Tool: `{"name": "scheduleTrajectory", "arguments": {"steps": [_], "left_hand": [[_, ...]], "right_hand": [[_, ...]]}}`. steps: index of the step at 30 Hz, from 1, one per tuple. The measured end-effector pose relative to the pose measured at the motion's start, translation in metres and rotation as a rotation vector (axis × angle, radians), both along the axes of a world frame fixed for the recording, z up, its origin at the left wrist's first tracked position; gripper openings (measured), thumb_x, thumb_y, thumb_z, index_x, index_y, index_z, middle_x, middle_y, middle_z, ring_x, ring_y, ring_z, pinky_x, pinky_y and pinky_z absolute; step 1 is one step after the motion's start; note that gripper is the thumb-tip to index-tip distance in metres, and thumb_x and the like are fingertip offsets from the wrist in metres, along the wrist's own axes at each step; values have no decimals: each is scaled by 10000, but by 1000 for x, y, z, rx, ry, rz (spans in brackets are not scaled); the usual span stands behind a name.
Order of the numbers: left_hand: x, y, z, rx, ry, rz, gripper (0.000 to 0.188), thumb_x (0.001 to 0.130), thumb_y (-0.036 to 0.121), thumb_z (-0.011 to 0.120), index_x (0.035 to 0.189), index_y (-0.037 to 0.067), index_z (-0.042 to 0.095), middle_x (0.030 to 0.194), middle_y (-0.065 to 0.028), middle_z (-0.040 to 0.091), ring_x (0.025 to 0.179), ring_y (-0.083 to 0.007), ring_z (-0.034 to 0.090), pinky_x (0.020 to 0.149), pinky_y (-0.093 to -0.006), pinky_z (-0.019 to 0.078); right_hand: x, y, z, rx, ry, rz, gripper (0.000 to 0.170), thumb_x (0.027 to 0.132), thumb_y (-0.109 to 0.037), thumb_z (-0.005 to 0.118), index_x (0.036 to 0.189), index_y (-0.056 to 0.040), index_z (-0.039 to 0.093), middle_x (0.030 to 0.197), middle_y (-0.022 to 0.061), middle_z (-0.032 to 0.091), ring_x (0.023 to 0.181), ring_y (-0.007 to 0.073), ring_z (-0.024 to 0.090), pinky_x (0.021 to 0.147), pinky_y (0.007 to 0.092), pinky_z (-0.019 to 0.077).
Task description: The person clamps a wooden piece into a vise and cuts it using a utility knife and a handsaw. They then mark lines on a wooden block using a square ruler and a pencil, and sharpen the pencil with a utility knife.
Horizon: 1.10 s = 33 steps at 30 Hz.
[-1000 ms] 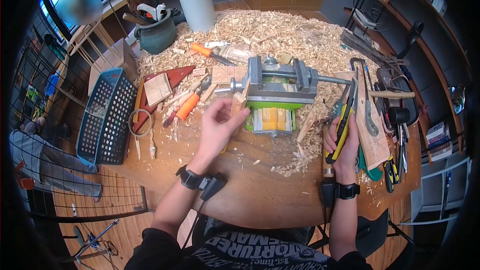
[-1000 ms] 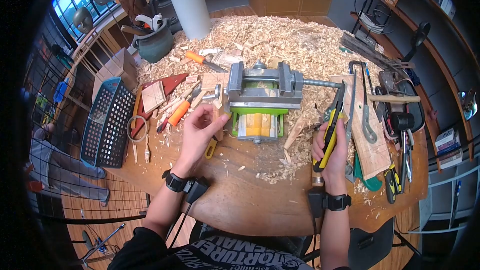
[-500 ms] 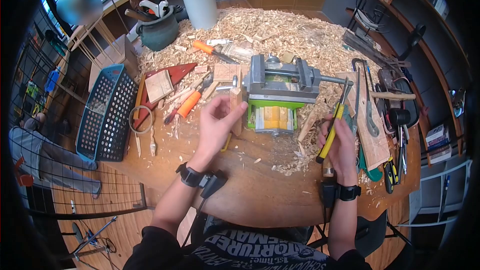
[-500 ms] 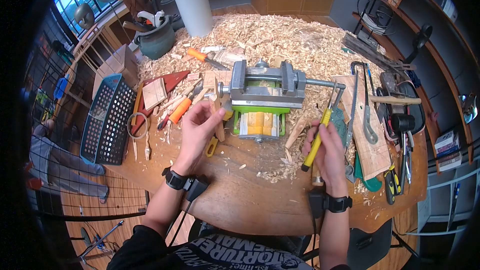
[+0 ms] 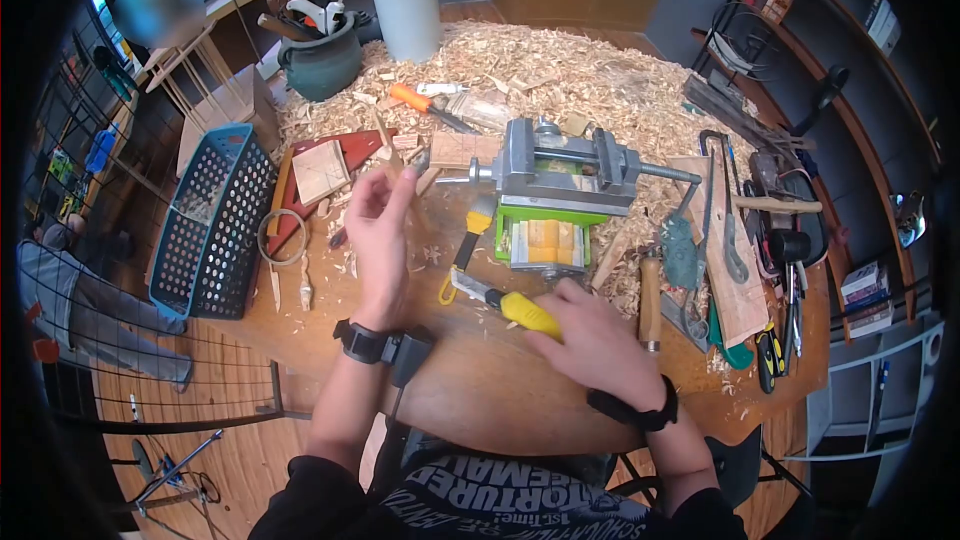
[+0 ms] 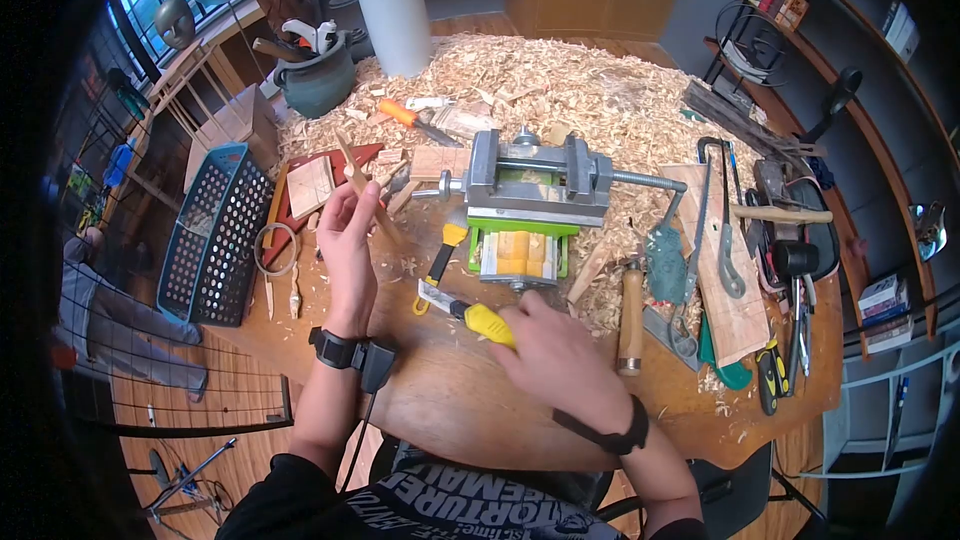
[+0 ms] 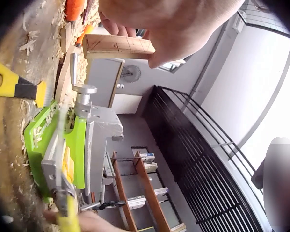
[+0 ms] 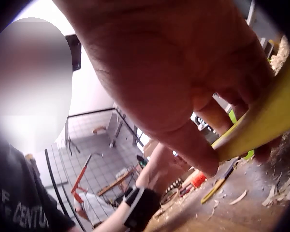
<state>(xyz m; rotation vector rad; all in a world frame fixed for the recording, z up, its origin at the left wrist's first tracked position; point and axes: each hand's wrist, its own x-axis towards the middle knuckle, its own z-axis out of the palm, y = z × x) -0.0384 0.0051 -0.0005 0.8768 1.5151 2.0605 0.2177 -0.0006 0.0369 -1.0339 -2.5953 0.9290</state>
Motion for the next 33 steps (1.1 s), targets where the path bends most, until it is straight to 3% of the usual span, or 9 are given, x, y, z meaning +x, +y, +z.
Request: {"name": "scheduleTrajectory", "arguments": {"steps": [3, 16, 18, 20, 24, 25, 28, 30, 33], "left_hand": [[-7, 2, -3, -9, -86, -3, 104, 946, 198, 689, 990, 104, 685, 843, 83, 602, 732, 3, 451, 643, -187, 320], [-2, -2, 6, -59, -111, -79, 173, 914, 210, 737, 904, 61, 651, 782, 72, 517, 720, -34, 445, 657, -202, 348], [-1, -1, 6, -64, -138, -82, 192, 922, 232, 727, 877, 62, 650, 767, 68, 513, 713, -35, 441, 647, -208, 344], [-1, -1, 6, -68, -139, -87, 193, 922, 233, 726, 872, 64, 647, 764, 71, 510, 712, -36, 439, 646, -210, 343], [0, -2, 5, -67, -95, -114, 185, 919, 233, 727, 892, 63, 660, 764, 73, 523, 715, -36, 446, 654, -208, 346], [1, -3, 7, -66, -95, -116, 185, 919, 233, 727, 892, 63, 660, 764, 73, 523, 715, -36, 446, 654, -208, 346], [6, -4, 12, -70, -92, -123, 170, 915, 218, 730, 931, 57, 677, 776, 69, 549, 720, -32, 457, 657, -200, 356], [6, -5, 11, -77, -50, -132, 165, 910, 198, 734, 962, 48, 685, 787, 66, 567, 719, -26, 467, 655, -191, 363], [8, -5, 13, -82, -55, -131, 150, 906, 179, 737, 952, 47, 681, 786, 68, 563, 711, -22, 468, 645, -187, 361]], "right_hand": [[-15, -7, -8, 297, -179, -38, 271, 818, -179, 721, 993, 7, 631, 915, 157, 582, 890, 324, 635, 732, 426, 534], [-13, -6, -15, 308, -23, -149, 260, 821, -177, 740, 1004, -24, 635, 898, 160, 661, 865, 327, 645, 723, 412, 523], [-4, 12, 6, -40, 133, -356, 217, 854, -210, 736, 897, -14, 654, 814, 144, 664, 751, 283, 642, 667, 389, 501], [14, 34, 23, 113, 293, -578, 259, 882, -242, 717, 804, -5, 646, 729, 130, 646, 672, 240, 621, 628, 374, 475], [68, 109, 26, 732, 302, -632, 268, 903, -235, 704, 997, 1, 618, 918, 127, 673, 790, 213, 632, 705, 316, 483], [77, 123, 21, 733, 301, -633, 268, 903, -235, 704, 997, 1, 618, 918, 127, 673, 790, 213, 632, 705, 316, 483], [98, 149, 6, 595, 295, -617, 299, 926, -214, 687, 1117, -4, 595, 1032, 126, 672, 874, 178, 638, 772, 277, 487], [106, 157, 2, 76, 408, -455, 268, 957, -196, 654, 1139, -7, 599, 999, 104, 693, 897, 134, 657, 793, 260, 495], [111, 159, -5, 38, 410, -516, 212, 980, -159, 619, 1125, -5, 600, 946, 80, 708, 847, 110, 676, 748, 254, 505]]}}
